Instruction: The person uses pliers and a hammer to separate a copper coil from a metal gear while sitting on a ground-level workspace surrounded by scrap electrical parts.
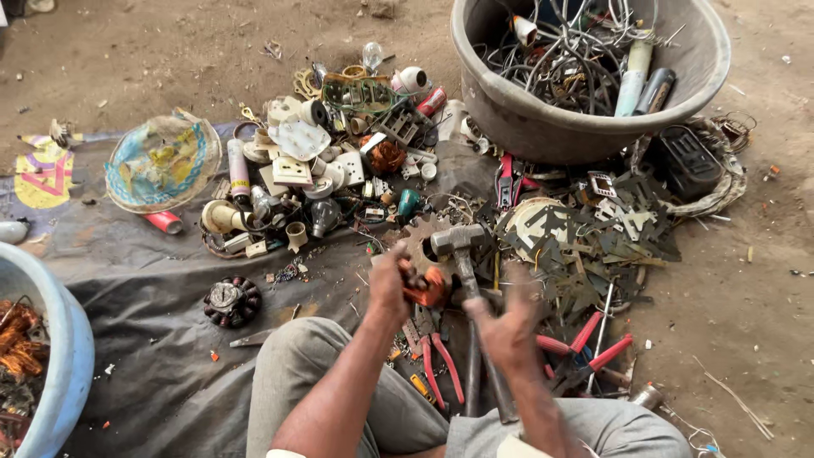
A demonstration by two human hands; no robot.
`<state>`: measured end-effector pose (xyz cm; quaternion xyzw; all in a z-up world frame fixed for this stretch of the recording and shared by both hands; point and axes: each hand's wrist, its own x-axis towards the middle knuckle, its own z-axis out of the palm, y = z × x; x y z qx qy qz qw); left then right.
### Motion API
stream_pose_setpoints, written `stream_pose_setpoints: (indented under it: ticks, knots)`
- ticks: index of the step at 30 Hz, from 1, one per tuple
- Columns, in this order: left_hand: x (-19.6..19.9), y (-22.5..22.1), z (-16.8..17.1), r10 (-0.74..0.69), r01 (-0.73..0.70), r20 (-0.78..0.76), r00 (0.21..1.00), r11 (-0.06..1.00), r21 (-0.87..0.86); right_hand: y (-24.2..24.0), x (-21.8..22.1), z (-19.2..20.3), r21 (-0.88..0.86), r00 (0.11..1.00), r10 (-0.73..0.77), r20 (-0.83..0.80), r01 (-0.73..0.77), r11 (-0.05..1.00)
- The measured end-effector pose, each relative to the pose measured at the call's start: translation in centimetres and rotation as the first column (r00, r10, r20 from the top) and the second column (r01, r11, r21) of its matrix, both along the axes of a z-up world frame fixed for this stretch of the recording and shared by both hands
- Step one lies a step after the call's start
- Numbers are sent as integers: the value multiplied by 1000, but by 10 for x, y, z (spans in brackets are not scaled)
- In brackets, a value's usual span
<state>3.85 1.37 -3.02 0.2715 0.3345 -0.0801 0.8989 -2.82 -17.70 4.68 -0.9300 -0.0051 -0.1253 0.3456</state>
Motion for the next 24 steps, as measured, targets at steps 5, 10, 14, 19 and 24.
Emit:
stream_pose_setpoints:
  ticks: [5, 10, 14, 19, 24]
  knots:
    - [-32, -28, -9, -244, 142, 314, 918, 939, 313, 47, -9, -35, 832, 846, 329, -419, 213, 512]
    - [-44, -20, 24, -201, 214, 273, 941, 977, -19, 36, -14, -55, 783, 914, 174, -367, 202, 589]
    - [-55, -25, 23, -198, 220, 153, 968, 965, -144, 36, -19, -55, 766, 933, 181, -312, 135, 628]
    - [-51, -24, -30, -31, 34, 137, 990, 999, -19, 38, -29, 0, 374, 880, 382, -283, -265, 889]
    - [-44, 83, -15, 197, -184, 307, 931, 980, -70, 2, -29, 48, 427, 769, 210, -604, 89, 900]
